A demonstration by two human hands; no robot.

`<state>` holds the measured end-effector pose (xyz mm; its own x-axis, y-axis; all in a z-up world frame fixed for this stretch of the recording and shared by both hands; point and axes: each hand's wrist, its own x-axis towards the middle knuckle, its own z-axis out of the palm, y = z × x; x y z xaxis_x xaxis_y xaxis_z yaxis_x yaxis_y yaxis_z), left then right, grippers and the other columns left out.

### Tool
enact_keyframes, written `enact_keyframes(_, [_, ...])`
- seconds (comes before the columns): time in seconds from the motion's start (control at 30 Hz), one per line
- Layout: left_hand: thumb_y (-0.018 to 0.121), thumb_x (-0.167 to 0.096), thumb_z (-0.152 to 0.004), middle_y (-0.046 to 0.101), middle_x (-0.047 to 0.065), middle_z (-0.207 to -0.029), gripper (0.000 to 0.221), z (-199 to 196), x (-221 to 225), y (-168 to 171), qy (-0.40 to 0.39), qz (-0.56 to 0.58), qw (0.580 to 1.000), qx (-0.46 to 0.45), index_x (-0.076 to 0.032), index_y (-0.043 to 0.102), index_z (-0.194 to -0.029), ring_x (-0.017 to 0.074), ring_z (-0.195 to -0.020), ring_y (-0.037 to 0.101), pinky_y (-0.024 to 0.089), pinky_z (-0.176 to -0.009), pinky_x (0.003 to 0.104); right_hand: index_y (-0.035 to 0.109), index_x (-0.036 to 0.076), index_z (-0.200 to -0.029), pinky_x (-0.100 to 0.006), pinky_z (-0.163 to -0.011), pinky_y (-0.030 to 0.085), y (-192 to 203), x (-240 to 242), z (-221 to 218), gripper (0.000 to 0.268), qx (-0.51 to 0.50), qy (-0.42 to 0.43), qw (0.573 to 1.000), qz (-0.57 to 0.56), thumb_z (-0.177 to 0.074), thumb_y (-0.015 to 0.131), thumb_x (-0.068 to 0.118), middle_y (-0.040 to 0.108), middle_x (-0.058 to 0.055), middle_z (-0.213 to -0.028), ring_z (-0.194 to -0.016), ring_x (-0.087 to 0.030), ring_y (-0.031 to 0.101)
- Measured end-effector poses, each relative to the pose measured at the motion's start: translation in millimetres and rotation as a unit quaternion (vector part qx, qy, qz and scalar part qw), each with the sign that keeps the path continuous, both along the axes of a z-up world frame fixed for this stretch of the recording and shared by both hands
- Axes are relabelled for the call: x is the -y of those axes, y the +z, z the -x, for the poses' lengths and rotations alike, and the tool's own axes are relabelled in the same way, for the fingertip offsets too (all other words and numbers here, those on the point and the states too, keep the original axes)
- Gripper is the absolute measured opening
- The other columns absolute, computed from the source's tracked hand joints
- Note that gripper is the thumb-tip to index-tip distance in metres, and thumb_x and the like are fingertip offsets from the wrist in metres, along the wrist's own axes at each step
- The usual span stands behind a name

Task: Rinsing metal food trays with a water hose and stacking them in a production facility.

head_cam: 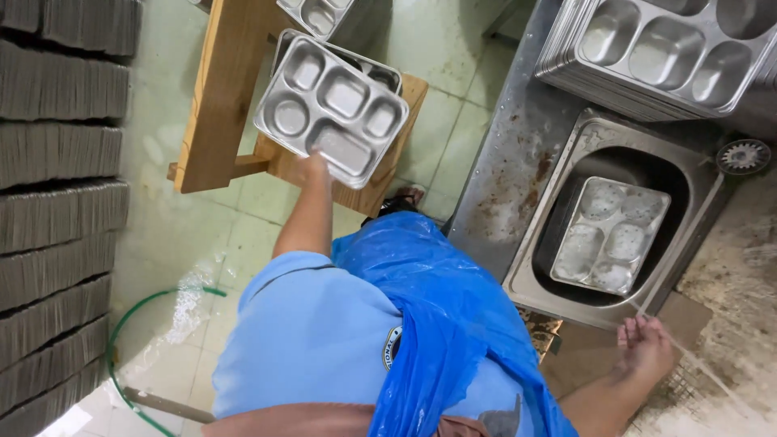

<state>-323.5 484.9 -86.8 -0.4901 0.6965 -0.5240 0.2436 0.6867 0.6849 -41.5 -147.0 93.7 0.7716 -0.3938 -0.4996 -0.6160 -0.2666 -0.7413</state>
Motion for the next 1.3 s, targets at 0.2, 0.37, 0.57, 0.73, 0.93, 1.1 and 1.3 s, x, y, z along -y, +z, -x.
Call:
enact_keyframes(0.2, [0.046,-0.023,-0.087,0.055,0.011,-0.121,0.064,-21.9,-12.1,-8.4,0.063,0.18,0.978,0.081,-0.033,0.02,-0.145,0.0228,-0.06,0.061,0.052,-0.055,0.042,0.051,0.016,-0.123,-0.022,-0.074,0.058,-1.3,-4.9,-12.1,0.033,-0.012,-0.002,1.0,-0.016,-0.091,0.052,0.021,0.071,0.001,-0.098,-0.081,-0.003,0.07])
enact_keyframes(0.37, [0.058,-0.05,-0.084,0.033,0.01,-0.143,0.085,20.9,-38.8,-88.5,-0.121,0.231,0.936,-0.237,-0.003,0.018,-0.142,0.0268,-0.125,0.043,0.041,-0.097,0.038,0.06,0.025,-0.11,-0.027,-0.077,0.057,-39.5,11.8,-27.5,0.023,-0.06,-0.05,0.993,-0.085,-0.088,0.053,0.024,0.067,0.008,-0.086,-0.082,-0.012,0.068])
enact_keyframes(0.57, [0.073,-0.039,-0.083,0.049,0.019,-0.127,0.063,58.1,44.7,-70.5,-0.252,0.118,0.96,0.018,-0.017,0.041,-0.132,0.0376,-0.114,0.053,0.05,-0.085,0.057,0.056,0.022,-0.101,-0.041,-0.096,0.045,-156.0,94.8,-63.6,0.016,-0.132,-0.07,0.974,-0.173,-0.093,0.058,0.036,0.059,0.004,-0.097,-0.101,-0.014,0.063])
enact_keyframes(0.73, [0.074,-0.03,-0.079,0.051,0.023,-0.122,0.06,107.2,122.9,26.5,-0.399,0.196,0.894,-0.062,-0.002,0.05,-0.127,0.0426,-0.107,0.053,0.047,-0.075,0.065,0.052,0.012,-0.111,-0.04,-0.088,0.048,-187.1,78.9,-82.6,0.031,-0.153,-0.155,0.944,-0.249,-0.093,0.052,0.037,0.055,0.001,-0.1,-0.094,-0.019,0.06])
enact_keyframes(0.93, [0.065,-0.025,-0.084,0.055,0.022,-0.113,0.043,163.4,159.6,72.7,-0.433,0.241,0.852,-0.169,-0.001,0.058,-0.118,0.0403,-0.1,0.054,0.048,-0.074,0.06,0.058,0.008,-0.107,-0.037,-0.063,0.05,-237.4,82.8,-88.2,0.034,-0.123,-0.23,0.965,-0.041,-0.079,0.067,0.023,0.055,-0.01,-0.089,-0.074,-0.025,0.055])
enact_keyframes(1.1, [0.062,-0.031,-0.085,0.053,0.015,-0.117,0.036,172.8,174.2,91.0,-0.394,0.261,0.85,-0.232,-0.008,0.057,-0.112,0.0302,-0.103,0.053,0.051,-0.072,0.049,0.024,0.006,-0.138,-0.024,-0.084,0.047,-242.3,34.0,-91.1,0.081,-0.363,-0.084,0.923,0.097,-0.076,0.058,0.046,0.052,-0.001,-0.11,-0.099,-0.016,0.055])
enact_keyframes(1.3, [0.063,-0.032,-0.083,0.057,0.013,-0.107,0.032,142.7,192.5,90.2,-0.421,0.242,0.851,-0.202,-0.012,0.059,-0.107,0.0262,-0.094,0.054,0.049,-0.067,0.046,0.054,0.003,-0.119,-0.038,-0.09,0.053,-200.8,7.0,-64.9,0.075,-0.162,-0.294,0.939,0.076,-0.054,0.089,0.022,0.062,-0.014,-0.115,-0.106,-0.032,0.06])
